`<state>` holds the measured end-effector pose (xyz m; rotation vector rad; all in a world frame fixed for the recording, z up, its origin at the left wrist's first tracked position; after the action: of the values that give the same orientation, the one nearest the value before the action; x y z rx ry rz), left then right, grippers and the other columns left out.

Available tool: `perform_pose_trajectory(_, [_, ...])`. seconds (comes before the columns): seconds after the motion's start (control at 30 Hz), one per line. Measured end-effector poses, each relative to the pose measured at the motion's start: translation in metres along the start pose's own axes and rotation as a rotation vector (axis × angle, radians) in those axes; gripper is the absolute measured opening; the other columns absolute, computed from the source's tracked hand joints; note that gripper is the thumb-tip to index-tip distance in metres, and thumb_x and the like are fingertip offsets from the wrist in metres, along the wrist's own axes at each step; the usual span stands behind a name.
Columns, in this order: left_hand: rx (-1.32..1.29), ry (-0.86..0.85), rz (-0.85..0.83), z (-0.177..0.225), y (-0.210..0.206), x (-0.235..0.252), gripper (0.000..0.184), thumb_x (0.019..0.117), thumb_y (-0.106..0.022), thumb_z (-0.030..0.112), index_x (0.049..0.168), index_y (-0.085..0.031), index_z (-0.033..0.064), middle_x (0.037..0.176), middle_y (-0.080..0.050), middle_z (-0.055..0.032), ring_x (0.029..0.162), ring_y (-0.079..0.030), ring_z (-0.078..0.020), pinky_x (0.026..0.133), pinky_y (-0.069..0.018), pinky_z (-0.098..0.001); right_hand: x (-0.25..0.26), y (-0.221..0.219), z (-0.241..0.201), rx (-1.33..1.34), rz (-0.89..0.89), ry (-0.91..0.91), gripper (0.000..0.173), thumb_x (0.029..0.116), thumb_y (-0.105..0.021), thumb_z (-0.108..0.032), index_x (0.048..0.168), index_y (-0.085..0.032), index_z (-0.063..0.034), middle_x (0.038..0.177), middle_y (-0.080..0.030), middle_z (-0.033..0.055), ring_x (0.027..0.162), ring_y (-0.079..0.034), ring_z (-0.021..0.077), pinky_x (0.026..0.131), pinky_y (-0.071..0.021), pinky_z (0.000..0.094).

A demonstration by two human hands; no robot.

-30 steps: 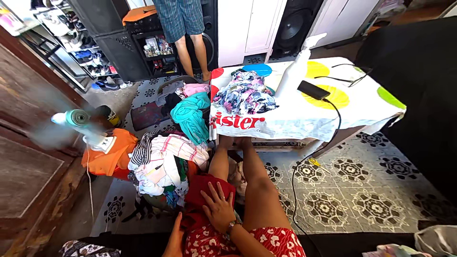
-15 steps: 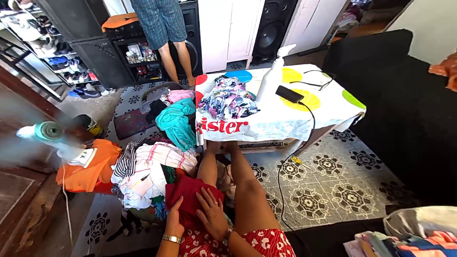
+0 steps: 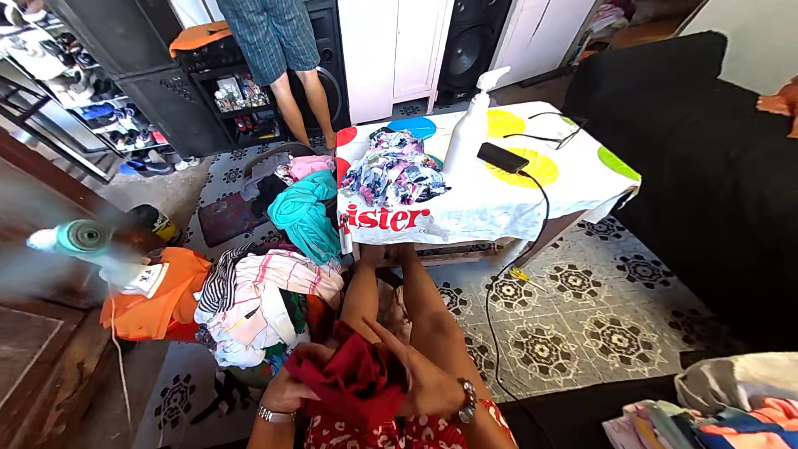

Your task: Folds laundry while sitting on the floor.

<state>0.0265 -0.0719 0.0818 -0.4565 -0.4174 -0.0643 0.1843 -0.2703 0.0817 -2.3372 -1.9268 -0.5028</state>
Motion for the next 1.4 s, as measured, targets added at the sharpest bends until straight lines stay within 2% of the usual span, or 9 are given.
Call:
perform_pose_trajectory(0.13, [-0.065, -0.033, 0.159, 0.003, -0.008, -0.004, 0.039, 0.0861, -0.075, 0.012, 0.123, -0.075, 0.0238, 0.116, -0.076, 0.0087, 0.107, -0.069, 0.0007, 0.095, -0.055, -0.0194, -0.008, -0.013, -0.01, 0.174, 0.051, 0.06, 0.09, 0.0854, -0.079, -0.014, 0.156, -0.028, 0.0067, 0.146, -0.057, 0.0125, 0.131, -0.056, 0.0063, 0.114, -0.0449, 0.0274])
perform_pose_trajectory(0.23, [0.063, 0.073, 0.534, 0.008, -0.023, 0.0, 0.038, 0.074, -0.086, 0.017, 0.111, -0.077, 0.0217, 0.1, -0.079, 0.0061, 0.092, -0.074, -0.0023, 0.085, -0.061, -0.0229, -0.011, -0.02, -0.018, 0.201, 0.109, 0.017, 0.05, 0.0898, -0.069, -0.001, 0.136, -0.052, 0.0091, 0.121, -0.07, 0.0028, 0.11, -0.064, -0.0029, 0.1, -0.0529, 0.0209])
perform_pose_trajectory(0.33, [0.406, 0.235, 0.722, 0.003, -0.018, 0.011, 0.062, 0.0801, -0.081, 0.026, 0.133, -0.058, 0.0027, 0.113, -0.073, -0.0039, 0.101, -0.071, -0.0105, 0.089, -0.0605, -0.0286, -0.013, -0.026, -0.019, 0.259, 0.273, -0.089, 0.026, 0.0931, -0.063, 0.0, 0.118, -0.062, 0.0028, 0.103, -0.074, -0.0043, 0.096, -0.068, -0.0028, 0.09, -0.058, 0.022])
perform_pose_trajectory(0.43, [0.66, 0.425, 0.825, -0.014, -0.01, -0.002, 0.066, 0.0937, -0.064, 0.027, 0.15, -0.042, 0.0008, 0.129, -0.064, -0.0147, 0.111, -0.066, -0.0183, 0.093, -0.0557, -0.0361, -0.016, -0.032, -0.018, 0.31, 0.483, -0.186, 0.03, 0.0914, -0.061, 0.002, 0.121, -0.061, 0.0032, 0.102, -0.075, -0.0032, 0.095, -0.07, 0.0003, 0.091, -0.0593, 0.0239])
perform_pose_trajectory(0.6, [0.185, 0.519, 0.849, -0.035, -0.023, -0.03, 0.059, 0.1068, -0.043, 0.033, 0.156, -0.026, 0.0052, 0.132, -0.064, -0.0125, 0.106, -0.07, -0.0188, 0.086, -0.0608, -0.0369, -0.026, -0.036, -0.016, 0.416, 0.613, -0.279, 0.04, 0.0892, -0.062, 0.002, 0.129, -0.056, 0.0029, 0.106, -0.075, -0.0012, 0.097, -0.071, 0.0031, 0.092, -0.0597, 0.0262])
perform_pose_trajectory(0.77, [-0.081, 0.25, 0.905, -0.043, -0.033, -0.03, 0.056, 0.1007, -0.048, 0.023, 0.153, -0.036, 0.0055, 0.139, -0.061, -0.0067, 0.123, -0.062, -0.0119, 0.1, -0.0546, -0.032, -0.032, -0.045, -0.007, 0.547, 0.575, -0.37, 0.057, 0.0812, -0.071, 0.003, 0.134, -0.05, 0.0026, 0.11, -0.074, 0.0014, 0.1, -0.072, 0.0077, 0.093, -0.0603, 0.029])
perform_pose_trajectory(0.97, [0.054, 0.451, 0.873, -0.039, -0.051, -0.034, 0.027, 0.1006, -0.038, 0.004, 0.124, -0.051, 0.0071, 0.095, -0.074, 0.0064, 0.087, -0.071, -0.0011, 0.082, -0.0609, -0.0242, -0.045, -0.047, -0.001, 0.667, 0.411, -0.541, 0.068, 0.0868, -0.07, 0.005, 0.145, -0.034, 0.0, 0.118, -0.068, 0.0027, 0.105, -0.068, 0.0071, 0.096, -0.0573, 0.0297])
perform_pose_trajectory(1.23, [0.23, 0.272, 0.728, -0.044, -0.062, -0.021, 0.031, 0.0909, -0.051, -0.01, 0.109, -0.06, 0.0134, 0.093, -0.076, 0.0094, 0.089, -0.072, -0.0025, 0.085, -0.0609, -0.0266, -0.034, -0.039, 0.002, 0.4, 0.393, -0.421, 0.076, 0.0889, -0.071, 0.003, 0.154, -0.032, 0.0061, 0.146, -0.053, 0.0189, 0.132, -0.054, 0.0143, 0.115, -0.0422, 0.0323])
perform_pose_trajectory(1.4, [0.392, 0.164, 0.564, -0.043, -0.047, -0.011, 0.05, 0.0947, -0.055, 0.001, 0.142, -0.038, 0.0011, 0.12, -0.066, 0.009, 0.11, -0.065, -0.0034, 0.098, -0.0543, -0.0272, -0.021, 0.019, -0.026, 0.176, 0.393, -0.184, 0.068, 0.0879, -0.071, 0.005, 0.147, -0.039, 0.0104, 0.135, -0.061, 0.0203, 0.122, -0.061, 0.0135, 0.109, -0.0471, 0.0313])
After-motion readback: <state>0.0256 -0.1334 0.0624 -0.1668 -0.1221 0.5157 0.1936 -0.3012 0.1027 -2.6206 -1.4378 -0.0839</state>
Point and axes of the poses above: each hand's wrist, its own x-axis towards the middle knuckle, its own y-axis out of the back of the hand, z = x × y, the point moved 1 cm from there along x, towards the middle knuckle
